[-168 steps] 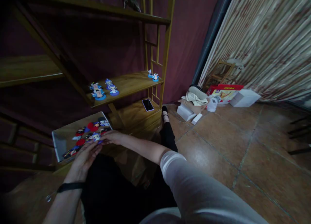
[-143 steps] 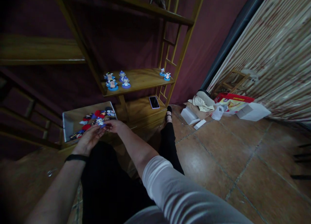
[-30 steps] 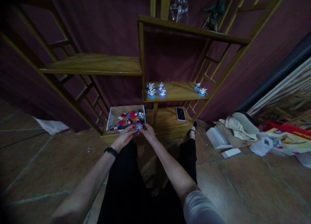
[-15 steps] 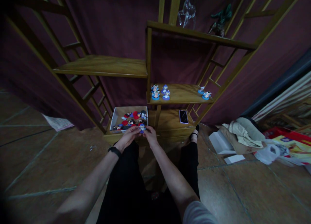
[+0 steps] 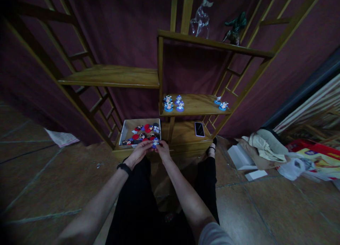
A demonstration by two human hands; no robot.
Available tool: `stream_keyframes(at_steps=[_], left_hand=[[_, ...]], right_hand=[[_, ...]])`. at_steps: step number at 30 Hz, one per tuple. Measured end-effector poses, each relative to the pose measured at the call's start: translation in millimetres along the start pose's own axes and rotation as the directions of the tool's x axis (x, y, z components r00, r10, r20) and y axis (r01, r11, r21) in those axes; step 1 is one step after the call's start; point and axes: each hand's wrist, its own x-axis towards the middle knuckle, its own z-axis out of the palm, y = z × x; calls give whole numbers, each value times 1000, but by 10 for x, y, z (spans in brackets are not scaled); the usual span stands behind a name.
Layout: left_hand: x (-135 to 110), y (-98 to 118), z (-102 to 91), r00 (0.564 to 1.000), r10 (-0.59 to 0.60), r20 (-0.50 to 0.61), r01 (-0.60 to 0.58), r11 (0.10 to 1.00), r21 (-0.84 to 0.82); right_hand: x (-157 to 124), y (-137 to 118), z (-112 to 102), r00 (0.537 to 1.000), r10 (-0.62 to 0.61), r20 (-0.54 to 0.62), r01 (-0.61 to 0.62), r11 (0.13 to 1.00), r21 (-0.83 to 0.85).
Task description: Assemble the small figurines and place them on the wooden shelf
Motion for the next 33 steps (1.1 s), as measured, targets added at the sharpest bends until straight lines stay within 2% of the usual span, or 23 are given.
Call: stream_keyframes(at_steps=[3, 7, 11, 14, 20, 27, 29, 33], left_hand=[[-2, -36, 13, 999, 50, 8, -50, 997, 64], [5, -93, 32, 988, 157, 5, -154, 958, 240], [1, -99, 24, 957, 284, 53, -272, 823, 499], [-33, -58, 10, 941, 323, 96, -307, 704, 640], [-108, 47, 1, 936, 305, 174, -334, 622, 708], [-142, 34, 15, 922, 320, 215, -359, 506, 784], [-155, 38, 27, 929, 296, 221, -333, 414, 847], [-180, 63, 59, 938, 240, 249, -292, 164, 942]], right_hand=[[2, 26, -21, 1000, 2, -2, -2, 1000, 11], [-15, 61, -52, 999, 21, -28, -21, 1000, 17], [-48, 90, -81, 1000, 17, -2, -17, 999, 44], [-64, 106, -104, 1000, 6, 9, -6, 999, 32], [-74, 162, -137, 999, 9, 32, -9, 1000, -2], [-71, 257, -121, 1000, -1, 5, 1, 999, 35], [-62, 284, -114, 1000, -13, -3, 13, 999, 36], [-39, 329, -113, 999, -29, -12, 30, 1000, 10]])
